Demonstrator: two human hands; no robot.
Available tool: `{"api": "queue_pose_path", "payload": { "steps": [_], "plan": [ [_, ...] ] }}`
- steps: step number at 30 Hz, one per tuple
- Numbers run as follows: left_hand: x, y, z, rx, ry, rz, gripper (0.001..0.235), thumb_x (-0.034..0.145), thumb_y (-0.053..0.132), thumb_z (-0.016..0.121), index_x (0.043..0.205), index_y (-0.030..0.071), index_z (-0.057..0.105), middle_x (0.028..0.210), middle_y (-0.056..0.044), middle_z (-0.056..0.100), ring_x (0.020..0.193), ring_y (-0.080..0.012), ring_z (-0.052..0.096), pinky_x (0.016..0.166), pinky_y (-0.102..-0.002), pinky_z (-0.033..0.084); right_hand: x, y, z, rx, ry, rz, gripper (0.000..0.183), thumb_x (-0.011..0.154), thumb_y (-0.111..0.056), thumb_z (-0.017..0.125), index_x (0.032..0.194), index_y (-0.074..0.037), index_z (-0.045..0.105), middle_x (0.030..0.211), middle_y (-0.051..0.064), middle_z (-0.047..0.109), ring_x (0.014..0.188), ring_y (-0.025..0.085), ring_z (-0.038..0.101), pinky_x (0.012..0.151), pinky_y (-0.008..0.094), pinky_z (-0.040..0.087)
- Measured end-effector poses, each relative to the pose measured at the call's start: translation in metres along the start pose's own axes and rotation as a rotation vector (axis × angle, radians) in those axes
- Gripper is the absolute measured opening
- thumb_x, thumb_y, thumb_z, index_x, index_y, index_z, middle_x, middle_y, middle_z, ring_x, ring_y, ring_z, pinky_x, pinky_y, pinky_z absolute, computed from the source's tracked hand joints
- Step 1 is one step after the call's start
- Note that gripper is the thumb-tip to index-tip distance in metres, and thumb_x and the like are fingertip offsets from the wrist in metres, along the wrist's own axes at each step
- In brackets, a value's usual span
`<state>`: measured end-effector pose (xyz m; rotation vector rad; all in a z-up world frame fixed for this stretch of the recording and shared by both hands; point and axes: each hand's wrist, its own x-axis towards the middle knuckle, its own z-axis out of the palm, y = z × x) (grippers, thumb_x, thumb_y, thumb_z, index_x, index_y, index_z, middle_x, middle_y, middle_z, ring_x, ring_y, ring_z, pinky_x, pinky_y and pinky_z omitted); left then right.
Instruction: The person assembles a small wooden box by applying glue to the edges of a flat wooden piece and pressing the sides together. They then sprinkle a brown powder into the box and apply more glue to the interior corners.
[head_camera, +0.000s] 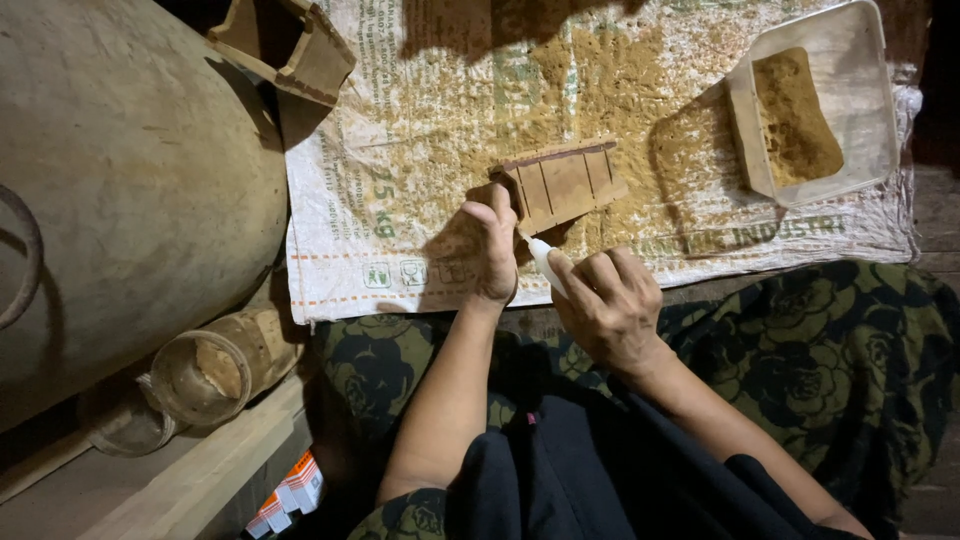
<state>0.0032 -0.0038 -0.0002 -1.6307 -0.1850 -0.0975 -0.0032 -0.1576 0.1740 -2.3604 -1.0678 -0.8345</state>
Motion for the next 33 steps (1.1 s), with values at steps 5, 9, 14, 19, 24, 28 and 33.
{"api": "queue_pose_path", "payload": {
  "steps": [5, 9, 14, 19, 24, 28, 33],
  "plan": [
    [0.0, 0.021, 0.008, 0.092, 0.054, 0.085, 0.035, 0.103, -0.009, 0.029, 0.112, 0.011, 0.055, 0.114, 0.003, 0.048, 0.111, -0.0098, 0.049, 0.103, -0.035, 0.05, -0.005, 0.002, 0.002, 0.022, -0.013, 0.012, 0.006, 0.088, -0.011, 0.074, 0.092, -0.007, 0.076, 0.073, 0.007, 0.042, 0.061, 0.027, 0.05, 0.058, 0.035, 0.048],
    [0.004, -0.008, 0.01, 0.022, 0.084, 0.075, 0.029, 0.107, -0.001, 0.025, 0.112, 0.011, 0.05, 0.11, 0.002, 0.045, 0.109, -0.0084, 0.049, 0.105, -0.027, 0.046, -0.007, 0.003, 0.002, 0.01, -0.003, 0.021, 0.006, 0.087, -0.011, 0.075, 0.091, -0.007, 0.076, 0.073, 0.007, 0.042, 0.061, 0.027, 0.05, 0.058, 0.035, 0.047],
    [0.008, -0.018, 0.009, 0.202, 0.166, 0.119, 0.035, 0.099, -0.01, 0.028, 0.109, 0.012, 0.054, 0.113, 0.002, 0.046, 0.113, -0.0098, 0.049, 0.097, -0.032, 0.053, -0.017, 0.009, 0.005, -0.008, 0.003, 0.032, 0.007, 0.088, -0.009, 0.072, 0.093, -0.007, 0.076, 0.073, 0.009, 0.043, 0.06, 0.028, 0.051, 0.058, 0.036, 0.047],
    [0.008, -0.01, 0.001, 0.238, 0.103, 0.121, 0.036, 0.096, -0.008, 0.032, 0.11, 0.015, 0.057, 0.109, 0.005, 0.05, 0.108, -0.0085, 0.05, 0.098, -0.034, 0.052, -0.01, 0.009, 0.001, -0.007, 0.023, 0.059, 0.01, 0.084, -0.006, 0.077, 0.094, -0.005, 0.077, 0.073, 0.009, 0.045, 0.059, 0.027, 0.049, 0.057, 0.035, 0.046],
    [0.012, -0.021, -0.004, 0.552, 0.138, 0.163, 0.036, 0.098, -0.005, 0.029, 0.112, 0.014, 0.055, 0.112, 0.004, 0.05, 0.11, -0.0077, 0.049, 0.101, -0.033, 0.048, -0.01, 0.01, -0.001, -0.015, 0.026, 0.072, 0.009, 0.085, -0.004, 0.074, 0.094, -0.003, 0.077, 0.073, 0.01, 0.045, 0.058, 0.028, 0.05, 0.056, 0.035, 0.046],
    [0.012, -0.03, -0.006, 0.866, 0.17, 0.203, 0.036, 0.1, -0.003, 0.026, 0.115, 0.014, 0.054, 0.114, 0.004, 0.05, 0.112, -0.007, 0.049, 0.105, -0.033, 0.045, -0.01, 0.013, -0.004, -0.029, 0.011, 0.086, 0.012, 0.084, -0.007, 0.075, 0.095, -0.004, 0.078, 0.074, 0.009, 0.045, 0.061, 0.029, 0.051, 0.058, 0.036, 0.046],
    [0.012, -0.043, -0.009, 1.182, 0.2, 0.239, 0.037, 0.102, -0.001, 0.023, 0.118, 0.014, 0.053, 0.116, 0.004, 0.049, 0.113, -0.0063, 0.048, 0.108, -0.032, 0.041, -0.011, 0.015, -0.004, -0.073, 0.02, 0.091, 0.013, 0.081, -0.006, 0.077, 0.094, -0.006, 0.078, 0.074, 0.008, 0.045, 0.062, 0.028, 0.053, 0.06, 0.034, 0.048]
  ]
}}
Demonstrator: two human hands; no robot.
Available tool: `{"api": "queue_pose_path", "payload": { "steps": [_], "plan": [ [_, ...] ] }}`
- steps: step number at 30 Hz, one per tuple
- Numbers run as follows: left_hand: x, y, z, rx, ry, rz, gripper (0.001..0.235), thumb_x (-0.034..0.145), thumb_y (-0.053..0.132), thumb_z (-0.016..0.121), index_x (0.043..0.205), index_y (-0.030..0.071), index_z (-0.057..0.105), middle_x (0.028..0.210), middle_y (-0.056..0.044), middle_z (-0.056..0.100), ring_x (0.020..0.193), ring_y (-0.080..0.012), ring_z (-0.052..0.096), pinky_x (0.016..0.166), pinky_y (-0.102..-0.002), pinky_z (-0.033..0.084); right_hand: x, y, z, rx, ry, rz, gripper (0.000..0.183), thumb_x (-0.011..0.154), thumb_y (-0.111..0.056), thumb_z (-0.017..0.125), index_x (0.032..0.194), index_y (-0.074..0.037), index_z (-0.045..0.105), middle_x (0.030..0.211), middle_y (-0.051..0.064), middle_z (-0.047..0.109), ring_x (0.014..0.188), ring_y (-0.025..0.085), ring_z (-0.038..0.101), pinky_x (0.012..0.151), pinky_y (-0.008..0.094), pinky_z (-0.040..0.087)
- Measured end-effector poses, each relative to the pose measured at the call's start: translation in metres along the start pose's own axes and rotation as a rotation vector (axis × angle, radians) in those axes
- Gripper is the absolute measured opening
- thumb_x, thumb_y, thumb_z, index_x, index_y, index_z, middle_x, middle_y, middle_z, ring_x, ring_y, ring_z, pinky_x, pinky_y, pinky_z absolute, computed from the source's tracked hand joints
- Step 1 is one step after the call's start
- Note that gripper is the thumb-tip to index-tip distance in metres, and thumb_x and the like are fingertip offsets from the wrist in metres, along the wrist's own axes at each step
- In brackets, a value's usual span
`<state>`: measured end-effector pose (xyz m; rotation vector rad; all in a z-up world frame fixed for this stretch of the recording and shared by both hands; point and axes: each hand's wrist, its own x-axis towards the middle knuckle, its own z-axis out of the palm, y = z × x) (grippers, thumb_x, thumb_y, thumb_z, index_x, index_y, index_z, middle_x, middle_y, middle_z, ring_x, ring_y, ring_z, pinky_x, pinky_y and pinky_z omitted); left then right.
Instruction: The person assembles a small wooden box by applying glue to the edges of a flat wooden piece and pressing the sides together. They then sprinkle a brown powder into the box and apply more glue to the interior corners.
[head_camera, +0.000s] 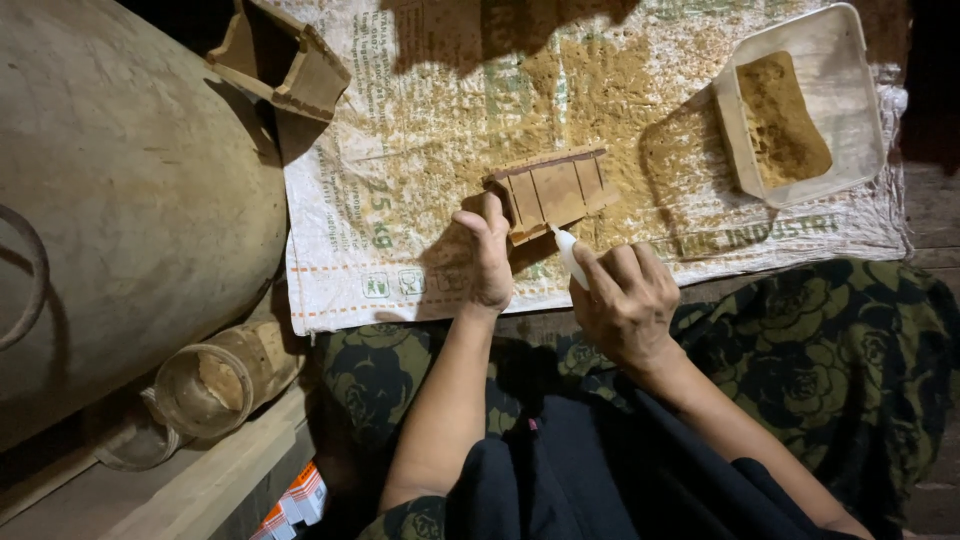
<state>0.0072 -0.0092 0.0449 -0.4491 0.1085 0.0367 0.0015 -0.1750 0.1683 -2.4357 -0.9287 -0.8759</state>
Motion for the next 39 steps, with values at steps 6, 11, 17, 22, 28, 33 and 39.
{"api": "queue_pose_path", "payload": {
  "steps": [6, 11, 17, 22, 28, 33, 39],
  "plan": [
    [-0.003, -0.009, 0.013, 0.416, 0.023, 0.071, 0.038, 0.105, 0.002, 0.019, 0.122, 0.013, 0.051, 0.119, 0.004, 0.049, 0.116, -0.0054, 0.047, 0.113, -0.032, 0.036, -0.004, 0.003, 0.002, 0.0, 0.008, 0.021, 0.018, 0.076, -0.004, 0.078, 0.095, -0.006, 0.078, 0.075, 0.008, 0.046, 0.062, 0.028, 0.053, 0.06, 0.034, 0.049],
    [-0.005, -0.016, 0.023, 0.729, 0.039, 0.125, 0.039, 0.107, 0.004, 0.016, 0.125, 0.013, 0.049, 0.121, 0.004, 0.049, 0.117, -0.0047, 0.047, 0.117, -0.032, 0.032, -0.005, 0.006, 0.0, -0.025, 0.006, 0.04, 0.018, 0.076, -0.003, 0.076, 0.093, -0.007, 0.078, 0.075, 0.006, 0.045, 0.063, 0.026, 0.052, 0.059, 0.033, 0.047],
    [-0.007, -0.024, 0.034, 1.144, 0.059, 0.2, 0.041, 0.109, 0.007, 0.012, 0.128, 0.013, 0.047, 0.124, 0.004, 0.048, 0.119, -0.0037, 0.046, 0.122, -0.031, 0.027, -0.006, 0.012, 0.001, -0.047, 0.013, 0.053, 0.019, 0.075, 0.0, 0.074, 0.092, -0.007, 0.078, 0.073, 0.006, 0.045, 0.061, 0.027, 0.052, 0.059, 0.033, 0.048],
    [-0.01, -0.031, 0.044, 1.56, 0.077, 0.277, 0.043, 0.112, 0.011, 0.008, 0.132, 0.012, 0.045, 0.127, 0.003, 0.048, 0.122, -0.0028, 0.045, 0.126, -0.031, 0.022, 0.0, 0.014, -0.001, -0.064, 0.004, 0.068, 0.017, 0.077, 0.001, 0.074, 0.092, -0.007, 0.077, 0.074, 0.006, 0.042, 0.06, 0.027, 0.049, 0.06, 0.033, 0.048],
    [-0.01, -0.04, 0.056, 1.974, 0.089, 0.357, 0.045, 0.115, 0.014, 0.004, 0.136, 0.012, 0.043, 0.13, 0.003, 0.047, 0.124, -0.0018, 0.045, 0.131, -0.03, 0.017, -0.007, 0.02, 0.001, -0.101, -0.019, 0.096, 0.019, 0.074, 0.0, 0.077, 0.091, -0.008, 0.077, 0.075, 0.004, 0.043, 0.063, 0.024, 0.052, 0.061, 0.032, 0.048],
    [-0.009, -0.015, 0.021, 2.371, 0.212, 0.231, 0.048, 0.113, 0.009, 0.004, 0.142, 0.01, 0.041, 0.139, 0.003, 0.043, 0.129, -0.0071, 0.044, 0.129, -0.038, 0.021, -0.009, 0.024, 0.0, -0.076, -0.037, 0.13, 0.021, 0.074, 0.002, 0.075, 0.093, -0.006, 0.078, 0.074, 0.005, 0.044, 0.063, 0.026, 0.051, 0.06, 0.033, 0.047],
    [-0.009, -0.012, 0.019, 2.393, 0.24, 0.303, 0.045, 0.114, 0.012, 0.007, 0.133, 0.01, 0.048, 0.129, 0.003, 0.052, 0.121, -0.0056, 0.05, 0.125, -0.032, 0.024, -0.004, 0.025, -0.003, -0.108, -0.026, 0.137, 0.02, 0.075, 0.002, 0.074, 0.093, -0.006, 0.078, 0.075, 0.005, 0.042, 0.063, 0.026, 0.051, 0.061, 0.033, 0.047]
  ]
}}
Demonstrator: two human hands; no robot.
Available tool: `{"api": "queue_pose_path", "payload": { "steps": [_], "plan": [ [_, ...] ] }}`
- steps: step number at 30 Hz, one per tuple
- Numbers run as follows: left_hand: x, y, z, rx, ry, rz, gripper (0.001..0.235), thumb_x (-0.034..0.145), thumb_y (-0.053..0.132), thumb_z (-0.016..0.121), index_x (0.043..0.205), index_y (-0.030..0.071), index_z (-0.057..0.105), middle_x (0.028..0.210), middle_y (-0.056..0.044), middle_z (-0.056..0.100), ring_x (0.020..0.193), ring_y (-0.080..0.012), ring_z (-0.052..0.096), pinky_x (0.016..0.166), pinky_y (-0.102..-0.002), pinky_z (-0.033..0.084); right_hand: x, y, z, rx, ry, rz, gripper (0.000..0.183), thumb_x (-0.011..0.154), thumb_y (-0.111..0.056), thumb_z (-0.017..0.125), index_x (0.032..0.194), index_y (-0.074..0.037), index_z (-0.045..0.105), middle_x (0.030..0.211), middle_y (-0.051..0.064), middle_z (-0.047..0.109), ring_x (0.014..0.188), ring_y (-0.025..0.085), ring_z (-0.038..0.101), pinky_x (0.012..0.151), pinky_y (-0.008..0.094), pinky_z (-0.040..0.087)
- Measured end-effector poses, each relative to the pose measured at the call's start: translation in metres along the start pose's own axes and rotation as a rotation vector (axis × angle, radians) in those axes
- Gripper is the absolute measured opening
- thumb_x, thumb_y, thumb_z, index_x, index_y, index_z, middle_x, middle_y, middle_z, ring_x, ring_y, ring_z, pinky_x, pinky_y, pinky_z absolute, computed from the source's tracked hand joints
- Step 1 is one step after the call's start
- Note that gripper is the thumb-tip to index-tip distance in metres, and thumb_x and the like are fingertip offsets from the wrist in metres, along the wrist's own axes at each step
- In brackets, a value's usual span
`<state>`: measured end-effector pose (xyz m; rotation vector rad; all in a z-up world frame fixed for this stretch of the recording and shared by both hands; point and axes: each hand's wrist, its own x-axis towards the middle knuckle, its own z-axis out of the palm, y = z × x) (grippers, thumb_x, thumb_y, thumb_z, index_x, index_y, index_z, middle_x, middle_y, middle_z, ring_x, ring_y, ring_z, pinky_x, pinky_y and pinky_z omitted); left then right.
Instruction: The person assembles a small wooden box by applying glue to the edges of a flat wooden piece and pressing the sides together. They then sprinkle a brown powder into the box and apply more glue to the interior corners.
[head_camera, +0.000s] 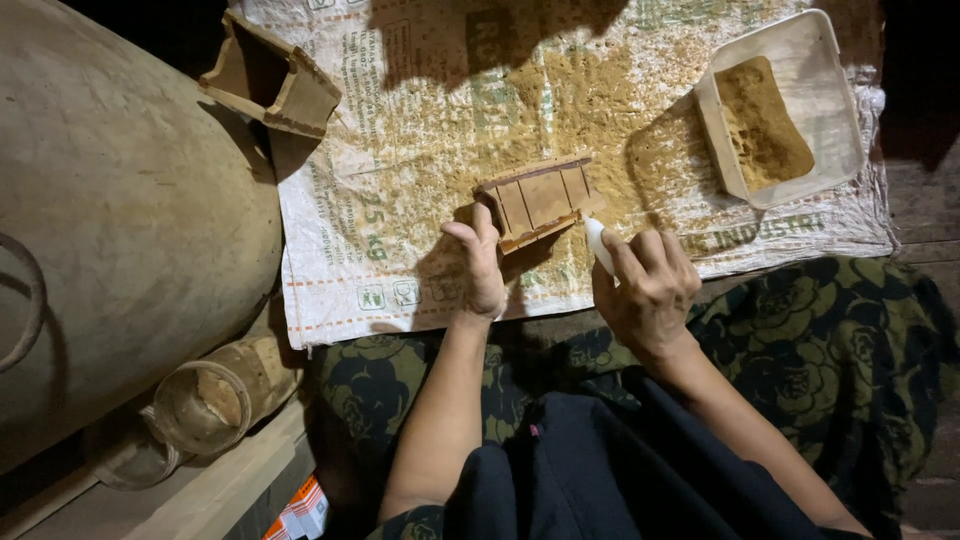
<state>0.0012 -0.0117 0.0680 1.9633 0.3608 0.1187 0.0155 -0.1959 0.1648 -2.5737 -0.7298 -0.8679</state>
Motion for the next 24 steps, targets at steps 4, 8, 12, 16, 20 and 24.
{"api": "queue_pose_path", "payload": {
  "steps": [4, 8, 12, 16, 20, 24],
  "plan": [
    [0.002, -0.001, 0.0, 0.022, 0.047, 0.007, 0.045, 0.114, 0.014, 0.011, 0.125, 0.011, 0.054, 0.121, 0.003, 0.059, 0.114, -0.0043, 0.054, 0.121, -0.027, 0.027, -0.009, 0.009, 0.008, -0.027, 0.016, -0.001, 0.021, 0.074, 0.0, 0.074, 0.093, -0.007, 0.078, 0.075, 0.005, 0.042, 0.065, 0.027, 0.054, 0.066, 0.032, 0.05],
    [0.003, 0.0, 0.002, 0.034, 0.073, 0.014, 0.046, 0.114, 0.016, 0.013, 0.119, 0.011, 0.058, 0.115, 0.003, 0.063, 0.109, -0.0035, 0.058, 0.118, -0.024, 0.028, -0.006, 0.01, 0.006, -0.026, 0.024, 0.007, 0.017, 0.077, 0.0, 0.074, 0.093, -0.007, 0.078, 0.076, 0.005, 0.043, 0.067, 0.027, 0.056, 0.069, 0.031, 0.051],
    [0.005, 0.002, 0.004, 0.055, 0.113, 0.027, 0.049, 0.115, 0.018, 0.016, 0.111, 0.012, 0.064, 0.107, 0.003, 0.07, 0.102, -0.0023, 0.063, 0.115, -0.019, 0.031, -0.008, 0.014, 0.007, -0.036, 0.03, 0.027, 0.019, 0.075, 0.0, 0.074, 0.093, -0.007, 0.077, 0.076, 0.005, 0.044, 0.067, 0.027, 0.057, 0.069, 0.032, 0.051],
    [0.006, 0.003, 0.004, 0.079, 0.158, 0.038, 0.053, 0.115, 0.021, 0.019, 0.103, 0.013, 0.07, 0.099, 0.003, 0.077, 0.096, -0.001, 0.067, 0.111, -0.014, 0.033, -0.009, 0.014, 0.008, -0.036, 0.031, 0.043, 0.02, 0.073, 0.0, 0.074, 0.092, -0.007, 0.077, 0.075, 0.005, 0.044, 0.066, 0.029, 0.056, 0.066, 0.034, 0.051],
    [-0.001, 0.005, 0.002, -0.57, 0.123, -0.07, 0.058, 0.114, 0.047, 0.01, 0.112, 0.021, 0.062, 0.101, 0.013, 0.061, 0.094, 0.0043, 0.053, 0.112, -0.018, 0.035, -0.01, 0.015, 0.009, -0.056, 0.033, 0.052, 0.021, 0.072, 0.0, 0.074, 0.091, -0.008, 0.076, 0.075, 0.005, 0.044, 0.066, 0.028, 0.056, 0.066, 0.034, 0.051],
    [-0.002, -0.005, 0.005, -0.755, 0.013, -0.025, 0.06, 0.112, 0.051, 0.004, 0.12, 0.02, 0.054, 0.107, 0.011, 0.051, 0.102, 0.004, 0.05, 0.12, -0.019, 0.027, -0.008, 0.016, 0.008, -0.06, 0.035, 0.065, 0.018, 0.074, -0.001, 0.073, 0.09, -0.008, 0.076, 0.075, 0.005, 0.044, 0.066, 0.028, 0.057, 0.065, 0.033, 0.051]
  ]
}}
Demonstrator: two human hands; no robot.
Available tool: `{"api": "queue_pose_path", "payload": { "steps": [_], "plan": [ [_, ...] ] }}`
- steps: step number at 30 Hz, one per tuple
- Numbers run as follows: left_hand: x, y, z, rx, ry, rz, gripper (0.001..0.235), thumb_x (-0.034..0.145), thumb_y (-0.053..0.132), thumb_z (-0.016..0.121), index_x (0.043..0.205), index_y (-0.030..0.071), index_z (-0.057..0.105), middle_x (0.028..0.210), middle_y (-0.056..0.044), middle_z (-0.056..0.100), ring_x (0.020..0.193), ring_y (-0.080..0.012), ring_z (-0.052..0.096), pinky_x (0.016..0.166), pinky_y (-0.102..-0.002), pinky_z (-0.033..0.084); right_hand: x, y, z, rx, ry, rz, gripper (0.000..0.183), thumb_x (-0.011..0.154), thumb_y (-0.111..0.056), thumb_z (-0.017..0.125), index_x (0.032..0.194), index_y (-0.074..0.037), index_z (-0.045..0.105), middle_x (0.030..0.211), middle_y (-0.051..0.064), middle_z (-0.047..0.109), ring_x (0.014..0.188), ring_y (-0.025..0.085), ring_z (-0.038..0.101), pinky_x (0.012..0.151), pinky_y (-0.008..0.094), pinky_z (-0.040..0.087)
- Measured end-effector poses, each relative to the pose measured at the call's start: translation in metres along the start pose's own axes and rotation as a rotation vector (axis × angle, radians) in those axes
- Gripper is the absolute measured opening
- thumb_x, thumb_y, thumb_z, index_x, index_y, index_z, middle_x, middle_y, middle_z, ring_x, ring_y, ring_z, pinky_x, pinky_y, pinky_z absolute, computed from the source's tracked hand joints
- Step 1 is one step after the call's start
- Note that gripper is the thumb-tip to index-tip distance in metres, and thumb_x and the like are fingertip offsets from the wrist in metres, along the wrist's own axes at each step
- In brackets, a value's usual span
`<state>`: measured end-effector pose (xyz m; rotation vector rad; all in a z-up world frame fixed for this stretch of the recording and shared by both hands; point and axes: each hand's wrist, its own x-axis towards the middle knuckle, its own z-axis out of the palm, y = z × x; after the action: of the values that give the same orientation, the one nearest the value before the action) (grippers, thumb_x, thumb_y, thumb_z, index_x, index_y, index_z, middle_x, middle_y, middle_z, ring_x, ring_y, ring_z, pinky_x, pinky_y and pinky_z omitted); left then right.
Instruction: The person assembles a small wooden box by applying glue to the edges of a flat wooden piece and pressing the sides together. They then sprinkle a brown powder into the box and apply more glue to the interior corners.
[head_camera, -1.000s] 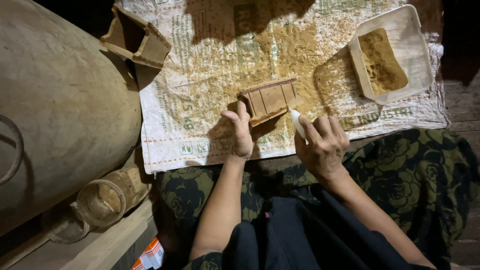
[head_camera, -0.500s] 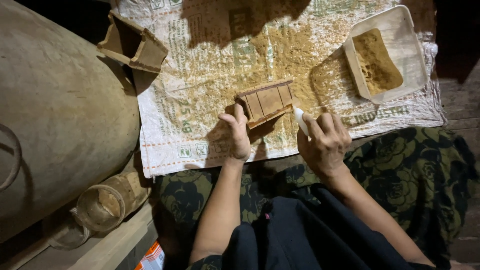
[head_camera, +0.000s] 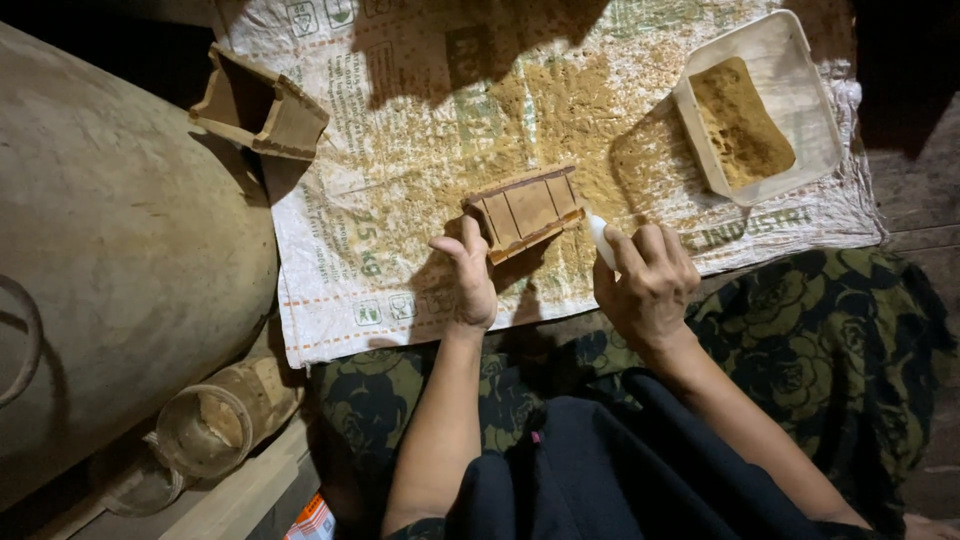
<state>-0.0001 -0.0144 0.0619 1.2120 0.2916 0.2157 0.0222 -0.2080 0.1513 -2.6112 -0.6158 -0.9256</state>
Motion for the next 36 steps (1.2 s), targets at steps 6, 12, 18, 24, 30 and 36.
{"api": "queue_pose_path", "payload": {
  "steps": [6, 12, 18, 24, 30, 36],
  "plan": [
    [0.002, -0.06, -0.031, 0.178, -0.016, -0.059, 0.082, 0.103, 0.062, -0.006, 0.157, 0.013, 0.031, 0.159, -0.005, 0.036, 0.138, -0.0102, 0.038, 0.127, -0.033, 0.006, -0.019, 0.024, 0.011, -0.046, -0.035, 0.07, 0.018, 0.073, -0.007, 0.078, 0.091, -0.012, 0.077, 0.075, 0.004, 0.048, 0.066, 0.028, 0.057, 0.065, 0.036, 0.049],
    [0.003, 0.009, -0.04, 0.363, -0.099, -0.073, 0.111, 0.085, 0.082, -0.008, 0.163, 0.005, 0.009, 0.169, -0.017, 0.01, 0.153, -0.0335, 0.017, 0.125, -0.046, 0.009, -0.009, 0.087, -0.011, 0.143, 0.041, 0.386, 0.009, 0.096, -0.001, 0.08, 0.1, 0.001, 0.071, 0.082, 0.015, 0.062, 0.069, 0.029, 0.056, 0.063, 0.037, 0.047],
    [0.015, 0.065, -0.03, 1.276, -0.166, 0.057, 0.083, 0.071, 0.061, 0.016, 0.128, 0.008, 0.045, 0.107, -0.01, 0.067, 0.104, -0.0326, 0.058, 0.101, -0.046, 0.024, -0.016, 0.207, -0.015, 0.384, 0.495, 0.709, 0.011, 0.109, 0.007, 0.067, 0.118, 0.004, 0.061, 0.107, 0.019, 0.064, 0.091, 0.027, 0.061, 0.076, 0.038, 0.054],
    [0.028, 0.017, -0.073, 0.719, 0.116, 0.016, 0.058, 0.094, 0.051, 0.032, 0.12, 0.005, 0.056, 0.135, -0.019, 0.059, 0.126, -0.0371, 0.048, 0.115, -0.046, 0.031, -0.097, 0.342, 0.073, 0.092, 0.414, 0.903, 0.031, 0.083, -0.004, 0.089, 0.103, -0.01, 0.066, 0.093, 0.009, 0.073, 0.078, 0.019, 0.071, 0.062, 0.033, 0.058],
    [-0.015, 0.07, -0.035, 0.945, 0.165, -0.104, 0.028, 0.088, 0.036, 0.068, 0.086, 0.009, 0.06, 0.083, -0.005, 0.064, 0.072, -0.0227, 0.061, 0.062, -0.042, 0.045, -0.137, 0.392, 0.128, -0.01, 0.224, 0.913, 0.05, 0.073, -0.016, 0.114, 0.1, -0.013, 0.072, 0.089, 0.001, 0.074, 0.073, 0.01, 0.067, 0.05, 0.027, 0.052],
    [-0.018, 0.042, -0.047, 0.986, 0.051, 0.337, 0.069, 0.085, 0.023, 0.083, 0.142, 0.001, 0.051, 0.144, -0.022, 0.053, 0.138, -0.0352, 0.047, 0.109, -0.049, 0.05, -0.122, 0.374, 0.146, 0.507, 0.122, 1.277, 0.024, 0.074, -0.001, 0.072, 0.09, -0.019, 0.073, 0.085, -0.013, 0.067, 0.079, 0.0, 0.054, 0.058, 0.021, 0.041]
  ]
}}
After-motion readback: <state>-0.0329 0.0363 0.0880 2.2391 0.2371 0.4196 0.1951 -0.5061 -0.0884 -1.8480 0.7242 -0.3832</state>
